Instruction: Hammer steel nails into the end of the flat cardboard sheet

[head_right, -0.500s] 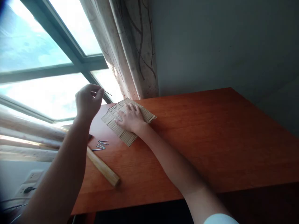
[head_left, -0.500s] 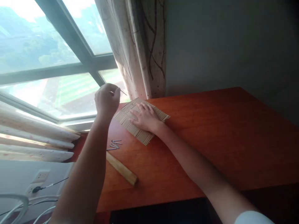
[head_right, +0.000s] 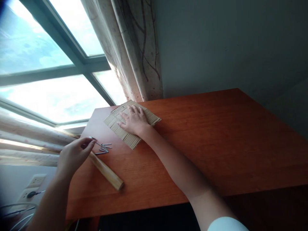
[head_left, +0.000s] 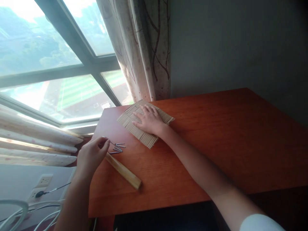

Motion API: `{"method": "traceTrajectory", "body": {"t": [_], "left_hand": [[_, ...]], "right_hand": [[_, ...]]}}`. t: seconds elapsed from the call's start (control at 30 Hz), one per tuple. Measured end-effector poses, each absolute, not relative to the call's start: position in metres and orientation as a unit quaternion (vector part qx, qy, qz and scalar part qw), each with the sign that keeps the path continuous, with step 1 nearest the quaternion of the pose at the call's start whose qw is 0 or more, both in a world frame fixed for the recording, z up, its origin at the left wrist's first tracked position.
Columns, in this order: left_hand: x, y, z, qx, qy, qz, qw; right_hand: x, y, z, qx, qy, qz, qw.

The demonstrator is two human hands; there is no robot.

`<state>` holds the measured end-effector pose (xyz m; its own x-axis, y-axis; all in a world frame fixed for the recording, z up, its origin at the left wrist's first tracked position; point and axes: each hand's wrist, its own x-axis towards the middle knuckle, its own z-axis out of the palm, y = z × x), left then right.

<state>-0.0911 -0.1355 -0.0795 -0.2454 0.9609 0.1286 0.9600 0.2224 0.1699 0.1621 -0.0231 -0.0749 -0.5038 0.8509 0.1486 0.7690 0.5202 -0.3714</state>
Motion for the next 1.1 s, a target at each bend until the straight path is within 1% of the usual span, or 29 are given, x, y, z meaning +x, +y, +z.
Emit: {"method": "traceTrajectory", "body": {"t": [0.4,0.53,0.73,0.83,1.1], "left_hand": [[-0.089,-0.14,-0.086,0.567,0.821,0.066,0.002],[-0.088,-0.141,-0.091,0.602,0.798,0.033,-0.005],[-0.088,-0.14,-0.088,0.626,0.779,0.037,-0.013],[-0.083,-0.135,-0.081,0.64,0.765,0.068,-0.022],[-0.048,-0.095,-0.063,0.657,0.716,0.236,-0.007]], "right_hand": [[0.162,-0.024,-0.073,-0.476,-0.855,0.135,0.154],[0.162,-0.024,-0.075,-0.473,-0.857,0.133,0.154],[0.163,-0.024,-0.075,-0.472,-0.857,0.128,0.16],[0.163,-0.024,-0.074,-0.474,-0.857,0.131,0.155],[0.163,-0.024,-0.073,-0.474,-0.856,0.138,0.153]]}}
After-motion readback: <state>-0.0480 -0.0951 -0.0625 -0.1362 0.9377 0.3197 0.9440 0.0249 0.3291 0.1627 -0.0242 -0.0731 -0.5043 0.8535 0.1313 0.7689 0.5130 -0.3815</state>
